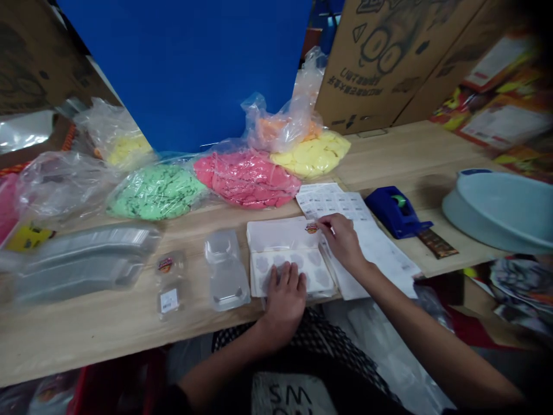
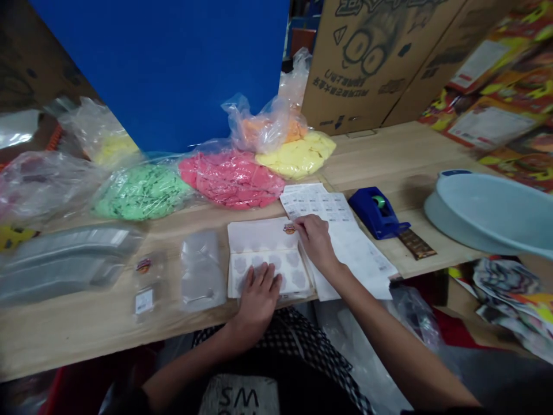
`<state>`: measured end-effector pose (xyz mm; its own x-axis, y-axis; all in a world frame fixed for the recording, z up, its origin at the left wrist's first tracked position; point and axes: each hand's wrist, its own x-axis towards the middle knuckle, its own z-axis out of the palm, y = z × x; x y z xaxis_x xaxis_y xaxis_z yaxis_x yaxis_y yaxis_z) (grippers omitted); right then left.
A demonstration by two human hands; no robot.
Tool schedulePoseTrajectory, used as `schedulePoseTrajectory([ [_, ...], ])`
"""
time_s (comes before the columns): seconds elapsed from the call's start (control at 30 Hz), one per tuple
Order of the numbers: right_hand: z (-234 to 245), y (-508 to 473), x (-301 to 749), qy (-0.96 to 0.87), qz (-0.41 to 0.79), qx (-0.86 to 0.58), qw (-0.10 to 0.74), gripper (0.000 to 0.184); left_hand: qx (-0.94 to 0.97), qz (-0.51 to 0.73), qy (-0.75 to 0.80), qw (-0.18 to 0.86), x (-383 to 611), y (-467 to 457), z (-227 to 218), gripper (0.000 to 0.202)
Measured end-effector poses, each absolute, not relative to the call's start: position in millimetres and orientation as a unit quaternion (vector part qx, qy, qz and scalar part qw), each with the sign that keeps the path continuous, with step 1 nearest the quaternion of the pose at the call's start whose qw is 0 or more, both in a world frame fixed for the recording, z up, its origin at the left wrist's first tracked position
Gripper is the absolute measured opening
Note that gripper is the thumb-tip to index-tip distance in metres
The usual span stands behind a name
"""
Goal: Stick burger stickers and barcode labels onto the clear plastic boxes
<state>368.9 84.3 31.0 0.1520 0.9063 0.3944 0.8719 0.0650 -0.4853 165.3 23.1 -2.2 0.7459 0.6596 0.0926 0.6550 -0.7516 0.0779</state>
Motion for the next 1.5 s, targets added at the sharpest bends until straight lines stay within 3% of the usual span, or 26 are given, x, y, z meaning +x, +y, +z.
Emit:
schedulePoseTrajectory([
  [0.2, 35.5, 79.3, 356.9, -0.672, -0.012, -0.665, 0.326, 0.023, 0.935, 0.052, 0.351, 0.023, 164.6, 26.4, 5.4, 0.036],
  [0.4, 18.4, 90.9, 351.1, -0.685, -0.071, -0.658, 0.305, 0.020, 0.944, 0.026, 0.327, 0.020, 157.6, 29.8, 16.8, 0.055],
  [0.77, 6.0, 107.1, 350.3, -0.717, -0.151, -0.665, 0.145, 0.018, 0.949, 0.020, 0.315, 0.020, 157.0, 30.2, 10.1, 0.055],
  [0.93, -1.6, 92.9, 353.5, -0.770, -0.150, -0.606, 0.130, 0.017, 0.945, 0.034, 0.323, 0.035, 155.6, 27.0, 7.2, 0.051],
  [1.07, -0.3, 62.7, 353.8, -0.782, -0.124, -0.588, 0.165, 0.018, 0.940, 0.050, 0.336, 0.044, 157.1, 24.7, 6.8, 0.050],
  [1.17, 11.1, 43.5, 352.2, -0.751, -0.062, -0.605, 0.258, 0.016, 0.936, 0.056, 0.342, 0.060, 158.3, 22.5, 9.3, 0.047],
  [1.33, 50.1, 47.0, 339.5, -0.544, 0.190, -0.648, 0.499, 0.024, 0.943, 0.113, 0.299, 0.097, 138.7, 11.6, 46.4, 0.042],
  [1.4, 68.6, 59.5, 325.9, -0.475, 0.305, -0.622, 0.543, 0.030, 0.932, 0.200, 0.284, 0.101, 116.1, 9.8, 70.0, 0.034],
  [1.5, 92.6, 82.7, 294.6, -0.463, 0.421, -0.563, 0.540, 0.034, 0.862, 0.335, 0.374, 0.071, 69.6, 17.5, 93.5, 0.027],
])
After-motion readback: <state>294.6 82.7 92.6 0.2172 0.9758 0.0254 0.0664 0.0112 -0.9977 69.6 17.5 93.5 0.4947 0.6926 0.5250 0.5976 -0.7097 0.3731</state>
